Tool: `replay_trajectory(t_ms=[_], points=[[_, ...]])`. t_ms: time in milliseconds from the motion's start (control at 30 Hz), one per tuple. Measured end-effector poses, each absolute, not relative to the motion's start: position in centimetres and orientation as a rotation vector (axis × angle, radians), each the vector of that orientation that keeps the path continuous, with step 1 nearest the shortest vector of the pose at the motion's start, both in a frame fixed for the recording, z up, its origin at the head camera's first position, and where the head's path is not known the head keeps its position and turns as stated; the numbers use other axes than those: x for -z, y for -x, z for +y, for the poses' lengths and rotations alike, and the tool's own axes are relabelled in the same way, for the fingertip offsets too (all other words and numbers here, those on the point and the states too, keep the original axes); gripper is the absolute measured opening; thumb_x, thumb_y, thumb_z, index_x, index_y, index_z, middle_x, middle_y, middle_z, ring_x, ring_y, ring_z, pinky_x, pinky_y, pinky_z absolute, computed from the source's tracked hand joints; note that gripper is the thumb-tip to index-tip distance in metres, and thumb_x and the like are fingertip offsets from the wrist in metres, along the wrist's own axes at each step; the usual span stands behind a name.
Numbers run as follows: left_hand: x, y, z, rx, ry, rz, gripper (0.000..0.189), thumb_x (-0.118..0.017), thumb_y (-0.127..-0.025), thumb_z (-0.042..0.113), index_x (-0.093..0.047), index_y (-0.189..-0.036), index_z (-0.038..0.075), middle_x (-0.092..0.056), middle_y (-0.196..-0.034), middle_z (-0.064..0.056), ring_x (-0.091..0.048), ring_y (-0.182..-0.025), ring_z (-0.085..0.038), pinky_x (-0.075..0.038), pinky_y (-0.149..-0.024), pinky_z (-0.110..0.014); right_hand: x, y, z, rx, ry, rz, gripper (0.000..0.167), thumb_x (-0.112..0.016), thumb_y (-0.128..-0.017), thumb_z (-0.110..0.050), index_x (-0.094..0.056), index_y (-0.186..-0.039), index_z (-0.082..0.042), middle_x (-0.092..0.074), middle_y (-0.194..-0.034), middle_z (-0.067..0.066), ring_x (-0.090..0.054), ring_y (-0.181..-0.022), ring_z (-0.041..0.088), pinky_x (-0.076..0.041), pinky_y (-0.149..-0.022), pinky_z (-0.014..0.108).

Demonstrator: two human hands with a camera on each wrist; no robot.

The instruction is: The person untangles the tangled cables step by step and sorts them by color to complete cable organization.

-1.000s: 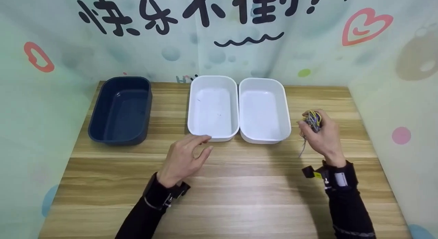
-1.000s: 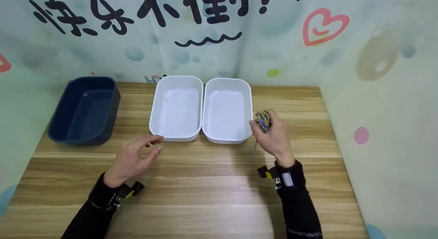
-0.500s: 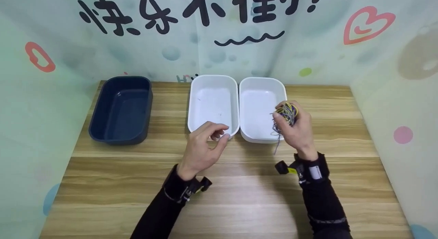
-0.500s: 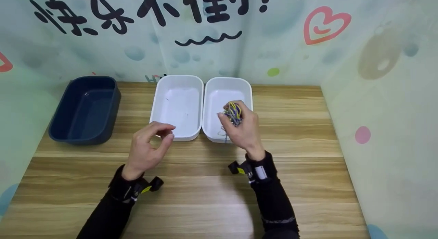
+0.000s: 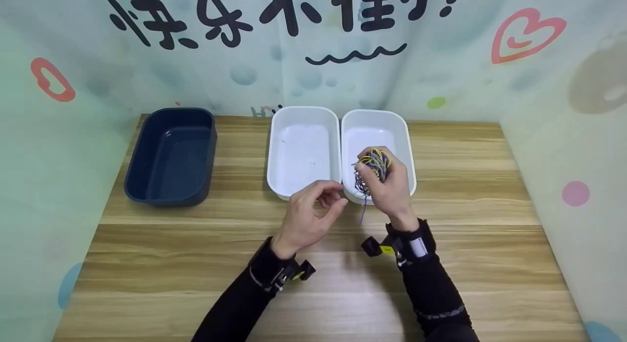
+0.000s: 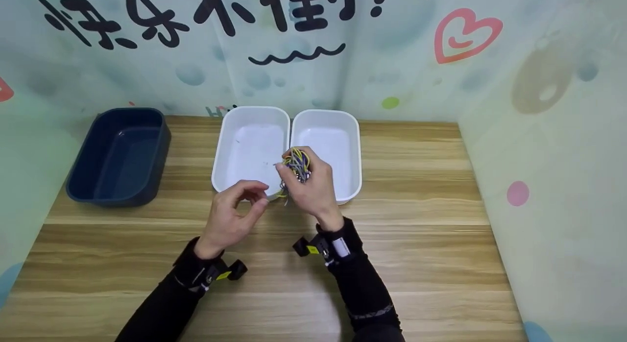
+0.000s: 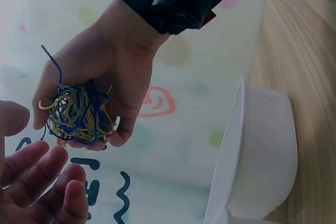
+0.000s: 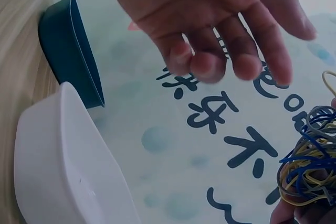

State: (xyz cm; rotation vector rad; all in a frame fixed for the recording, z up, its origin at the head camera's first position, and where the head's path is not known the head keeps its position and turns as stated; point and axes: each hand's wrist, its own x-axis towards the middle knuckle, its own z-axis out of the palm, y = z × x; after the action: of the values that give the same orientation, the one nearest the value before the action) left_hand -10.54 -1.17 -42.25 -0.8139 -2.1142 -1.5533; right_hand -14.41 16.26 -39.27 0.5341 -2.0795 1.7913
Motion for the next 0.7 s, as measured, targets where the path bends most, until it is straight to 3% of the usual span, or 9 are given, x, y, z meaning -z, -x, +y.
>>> replay_trajectory(t_ms=[267, 500, 700], points=[[42.7, 10.5, -0.5, 1.585, 0.844, -2.06, 0.015, -0.07, -0.087, 0.008, -0.065, -0.097, -0.001, -0.067, -0.081, -0.008, -0.062, -0.068, -0.015, -0.054, -0.059, -0.024, 40.1, 14.2, 14.8, -1.854, -0.503, -2.107, 0.018, -0.061, -0.088, -0.006, -0.059, -0.097, 0.009, -0.06, -0.085, 0.003, -0.056, -0.071, 0.011, -0.049, -0.06, 0.021], [42.9, 10.6, -0.4, 1.566, 0.812, -2.05, 0.008, -0.07, -0.086, 0.006, -0.065, -0.088, 0.001, -0.069, -0.078, -0.007, -0.065, -0.067, -0.016, -0.055, -0.065, -0.021, 40.7, 14.1, 13.9, -1.984, -0.42, -2.04, 0.018, -0.061, -0.087, -0.009, -0.058, -0.095, 0.007, -0.061, -0.084, 0.001, -0.058, -0.074, 0.011, -0.05, -0.063, 0.022], [42.9, 10.5, -0.4, 1.572, 0.78, -2.054, 0.006, -0.07, -0.085, 0.003, -0.066, -0.088, 0.001, -0.07, -0.079, -0.006, -0.066, -0.069, -0.016, -0.056, -0.067, -0.024, 41.1, 14.1, 13.5, -2.182, -0.454, -1.899, 0.011, -0.061, -0.088, -0.007, -0.056, -0.096, 0.0, -0.068, -0.09, 0.006, -0.067, -0.083, 0.022, -0.056, -0.076, 0.03]])
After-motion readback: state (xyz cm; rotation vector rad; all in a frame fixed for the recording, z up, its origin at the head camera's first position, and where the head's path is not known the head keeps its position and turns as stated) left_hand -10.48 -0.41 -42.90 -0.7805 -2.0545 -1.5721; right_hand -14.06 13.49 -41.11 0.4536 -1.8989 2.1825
